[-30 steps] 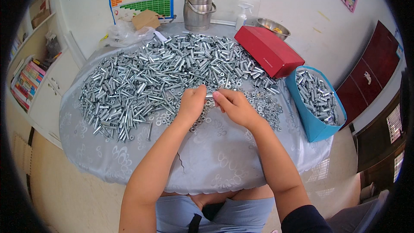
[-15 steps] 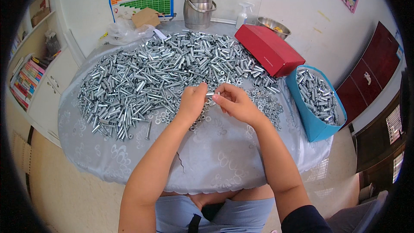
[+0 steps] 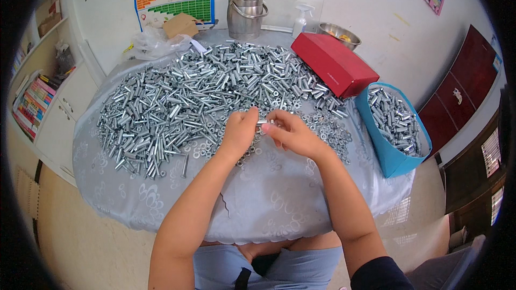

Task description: The person sits at a table covered with a large pile of metal bolts and washers. They repeatedly pick up a bolt and a washer, thread the washer onto the bolt, and place the assembled fastener into a blue container on the right side of the table.

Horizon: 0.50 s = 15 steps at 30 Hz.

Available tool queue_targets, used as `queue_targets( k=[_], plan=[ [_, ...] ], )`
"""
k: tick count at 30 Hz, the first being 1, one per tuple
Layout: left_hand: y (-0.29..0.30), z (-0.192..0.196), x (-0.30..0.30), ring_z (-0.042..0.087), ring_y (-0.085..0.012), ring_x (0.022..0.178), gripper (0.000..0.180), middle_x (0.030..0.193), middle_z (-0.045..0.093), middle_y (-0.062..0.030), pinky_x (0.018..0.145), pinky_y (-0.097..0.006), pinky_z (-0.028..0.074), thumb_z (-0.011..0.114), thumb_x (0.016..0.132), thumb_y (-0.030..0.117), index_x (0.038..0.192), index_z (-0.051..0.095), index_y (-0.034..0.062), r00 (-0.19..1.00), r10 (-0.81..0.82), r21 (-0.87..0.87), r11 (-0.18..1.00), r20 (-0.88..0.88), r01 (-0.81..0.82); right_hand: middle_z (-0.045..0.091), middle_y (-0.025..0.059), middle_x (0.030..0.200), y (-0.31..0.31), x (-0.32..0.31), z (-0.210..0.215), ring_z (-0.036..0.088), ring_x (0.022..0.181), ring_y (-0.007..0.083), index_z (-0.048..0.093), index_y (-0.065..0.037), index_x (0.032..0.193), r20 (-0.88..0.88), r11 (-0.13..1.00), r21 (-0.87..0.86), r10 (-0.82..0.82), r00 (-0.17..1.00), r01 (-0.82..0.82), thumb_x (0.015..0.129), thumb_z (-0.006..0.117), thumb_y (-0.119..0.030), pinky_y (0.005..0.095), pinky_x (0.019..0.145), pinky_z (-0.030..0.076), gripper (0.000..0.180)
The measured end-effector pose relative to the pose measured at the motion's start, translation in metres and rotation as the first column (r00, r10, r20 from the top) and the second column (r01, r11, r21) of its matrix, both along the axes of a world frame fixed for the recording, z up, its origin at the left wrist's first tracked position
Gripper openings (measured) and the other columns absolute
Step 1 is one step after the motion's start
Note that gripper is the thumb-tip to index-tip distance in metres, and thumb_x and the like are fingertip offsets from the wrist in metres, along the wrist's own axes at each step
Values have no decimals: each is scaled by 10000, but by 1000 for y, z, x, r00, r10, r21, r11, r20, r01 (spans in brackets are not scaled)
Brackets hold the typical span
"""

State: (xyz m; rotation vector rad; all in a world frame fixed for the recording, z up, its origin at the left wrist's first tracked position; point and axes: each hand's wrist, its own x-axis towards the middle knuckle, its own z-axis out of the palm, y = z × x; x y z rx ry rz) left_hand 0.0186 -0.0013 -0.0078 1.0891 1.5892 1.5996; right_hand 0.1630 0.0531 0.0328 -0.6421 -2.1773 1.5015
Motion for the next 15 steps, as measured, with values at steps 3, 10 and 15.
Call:
queue_targets(
  k=[3,10,15],
  plan=[
    [0,1,-1,373,-102,471,470,477,449,-22,471,-303,305,436,834,320,511,461,-20,1000,13,-31,999,23,-12,462,-5,542,7,2,-3,421,493,68,547,-29,732,66,994,-3,110,992,-110,863,517,-370,231,462,339,367],
    [0,2,-1,362,-95,471,445,472,433,-17,460,-299,296,457,816,291,502,446,-24,1000,5,-22,1000,11,-5,469,-6,560,9,-2,-14,419,496,68,546,-28,755,-47,996,91,29,999,-24,872,501,-365,230,460,338,360],
    [0,1,-2,351,-95,455,447,453,416,-15,445,-304,290,460,808,285,482,433,-20,1000,-22,9,1000,11,22,476,-8,567,1,0,-2,416,482,70,527,-28,783,51,998,34,42,998,-44,880,481,-385,216,461,332,373]
  ],
)
